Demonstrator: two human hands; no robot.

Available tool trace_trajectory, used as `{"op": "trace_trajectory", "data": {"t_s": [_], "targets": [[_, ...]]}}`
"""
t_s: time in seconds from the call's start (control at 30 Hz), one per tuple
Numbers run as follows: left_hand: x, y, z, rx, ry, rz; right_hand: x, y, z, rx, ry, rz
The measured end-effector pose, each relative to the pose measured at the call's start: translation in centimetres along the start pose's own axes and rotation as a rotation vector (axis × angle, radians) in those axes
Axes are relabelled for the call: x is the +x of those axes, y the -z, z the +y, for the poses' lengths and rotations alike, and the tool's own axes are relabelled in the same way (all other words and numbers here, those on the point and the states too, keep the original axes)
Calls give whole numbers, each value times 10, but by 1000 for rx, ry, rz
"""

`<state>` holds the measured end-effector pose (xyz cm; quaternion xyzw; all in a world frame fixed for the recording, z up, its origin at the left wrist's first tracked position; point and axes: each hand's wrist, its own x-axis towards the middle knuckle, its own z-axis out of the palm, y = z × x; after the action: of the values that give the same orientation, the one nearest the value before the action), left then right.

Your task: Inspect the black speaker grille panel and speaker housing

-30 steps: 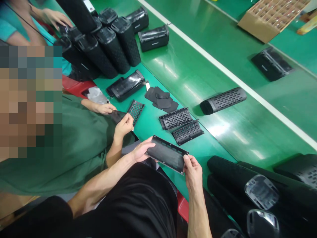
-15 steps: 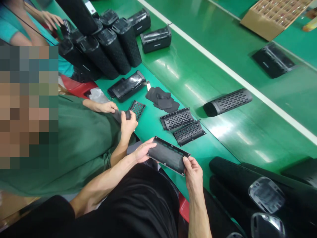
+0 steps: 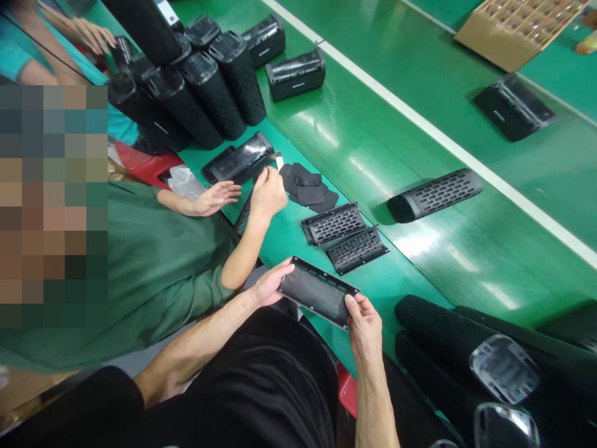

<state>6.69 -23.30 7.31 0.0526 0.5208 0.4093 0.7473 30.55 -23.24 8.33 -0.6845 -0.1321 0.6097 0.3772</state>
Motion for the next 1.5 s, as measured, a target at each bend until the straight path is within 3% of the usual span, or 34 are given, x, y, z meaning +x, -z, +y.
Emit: {"op": "trace_trajectory", "data": {"t_s": [0.3,0.5,0.67,0.73,0.87,0.9,0.97,1.03,1.13,1.23,1.3,1.37,1.5], "targets": [[1,-5,0,-167,97,125,2,0,-1,-24,24,62],[-2,-10,6,-258,60,6,3,4,0,-32,15,73],[0,-9,6,-226,-10,-65,1,5,-3,3,115,100],[3,-6,6,-202,-23,1,-1,9,-9,16,157,110],[6,-1,10,-12,-175,335,-11,25,-30,77,264,163],[6,-1,12,74,-225,380,-15,29,-36,80,303,183],[4,-3,14,209,-280,361,-24,31,-46,31,384,209],[2,-10,10,231,-280,256,-32,23,-50,-92,432,186],[3,-22,-6,156,-239,136,-37,-8,-44,-314,403,32],[8,-29,-27,112,-228,163,-42,-43,-32,-394,257,-163],[11,-30,-35,75,-201,193,-49,-52,-28,-374,190,-227],[10,-29,-36,-23,-104,203,-57,-46,-29,-359,220,-183],[5,-26,-25,-232,58,150,-53,0,-34,-328,392,154]]}}
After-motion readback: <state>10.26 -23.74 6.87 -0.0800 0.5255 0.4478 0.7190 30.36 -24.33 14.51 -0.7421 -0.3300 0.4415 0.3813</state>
